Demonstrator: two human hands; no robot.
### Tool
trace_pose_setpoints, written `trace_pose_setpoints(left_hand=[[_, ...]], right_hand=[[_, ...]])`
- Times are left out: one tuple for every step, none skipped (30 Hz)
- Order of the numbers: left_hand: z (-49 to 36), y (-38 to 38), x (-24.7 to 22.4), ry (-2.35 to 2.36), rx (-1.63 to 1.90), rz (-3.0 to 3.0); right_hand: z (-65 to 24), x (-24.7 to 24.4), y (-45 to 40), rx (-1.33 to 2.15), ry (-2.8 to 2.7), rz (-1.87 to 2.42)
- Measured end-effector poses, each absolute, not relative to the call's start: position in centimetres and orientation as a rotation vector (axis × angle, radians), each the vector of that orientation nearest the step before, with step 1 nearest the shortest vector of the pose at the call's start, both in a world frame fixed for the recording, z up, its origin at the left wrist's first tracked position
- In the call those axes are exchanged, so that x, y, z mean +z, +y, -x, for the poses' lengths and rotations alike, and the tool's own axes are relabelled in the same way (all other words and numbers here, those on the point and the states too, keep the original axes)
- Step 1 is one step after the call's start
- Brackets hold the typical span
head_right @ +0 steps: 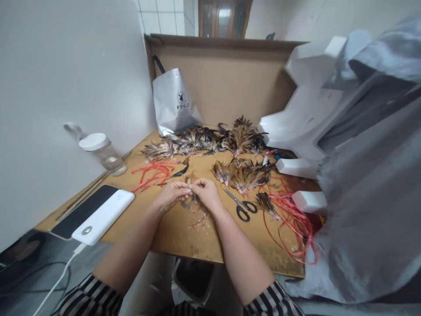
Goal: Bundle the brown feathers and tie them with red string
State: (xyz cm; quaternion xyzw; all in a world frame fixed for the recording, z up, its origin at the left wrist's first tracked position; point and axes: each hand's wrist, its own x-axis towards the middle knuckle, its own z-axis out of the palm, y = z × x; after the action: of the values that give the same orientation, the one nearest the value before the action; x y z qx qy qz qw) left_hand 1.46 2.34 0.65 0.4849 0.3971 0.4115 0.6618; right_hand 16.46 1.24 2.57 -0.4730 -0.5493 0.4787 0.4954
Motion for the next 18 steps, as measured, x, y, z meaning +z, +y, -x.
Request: trace_pose_setpoints(left_hand=[[-1.5,2.3,0.6,0.9,0.935,-1.106],[-1.5,2.3,0.6,0.902,0.94,-1.116],[-1.6,2.3,0.6,0.905,0.943,-1.127],[-1.6,2.3,0.6,0.909,0.945,-1.139],[-1.6,2.3,0.6,0.914,0.945,-1.151],[-1.7,2.3,0.5,0.919,0.947,-1.163],[-1.7,2.3,0.5,0.923,0.952,-1.173],[-1.7,2.3,0.4,0.927,0.959,-1.179],[-1.7,2.4,0.4,0.93,0.965,-1.182],[-1.7,2.4,0.4,0.934,0.972,-1.184],[-1.7,2.4,0.3,0.942,0.978,-1.185],[-1.8,2.4,0.3,0.952,0.983,-1.186],[-1.8,2.5,0.3,0.962,0.987,-1.187],[-1.8,2.5,0.2,0.971,0.99,-1.192],[-1.8,2.5,0.2,0.977,0.993,-1.198],[-1.8,2.5,0.2,0.978,0.994,-1.207],[-1.8,2.6,0.2,0.976,0.994,-1.219],[-1.8,2.6,0.2,0.972,0.998,-1.232]], right_hand=[[-16.4,2.5,1.3,1.158,-1.319,1.143],[-16.4,2.5,1.3,1.166,-1.304,1.136],[-16.3,2.5,1.3,1.178,-1.286,1.127],[-16.3,2.4,1.3,1.196,-1.266,1.117],[-16.2,2.3,1.3,1.216,-1.244,1.107],[-16.1,2.2,1.3,1.234,-1.221,1.099],[-16.1,2.1,1.3,1.249,-1.202,1.09],[-16.0,2.0,1.4,1.255,-1.185,1.083],[-16.0,1.9,1.4,1.255,-1.172,1.08],[-16.0,1.7,1.5,1.251,-1.164,1.081],[-16.0,1.6,1.5,1.242,-1.162,1.085],[-16.0,1.4,1.6,1.234,-1.165,1.093],[-16.0,1.4,1.6,1.228,-1.17,1.101],[-16.0,1.3,1.6,1.229,-1.176,1.106],[-15.9,1.4,1.6,1.237,-1.176,1.109],[-15.9,1.4,1.6,1.247,-1.167,1.107],[-15.9,1.5,1.6,1.259,-1.15,1.097],[-15.9,1.6,1.6,1.272,-1.125,1.081]])
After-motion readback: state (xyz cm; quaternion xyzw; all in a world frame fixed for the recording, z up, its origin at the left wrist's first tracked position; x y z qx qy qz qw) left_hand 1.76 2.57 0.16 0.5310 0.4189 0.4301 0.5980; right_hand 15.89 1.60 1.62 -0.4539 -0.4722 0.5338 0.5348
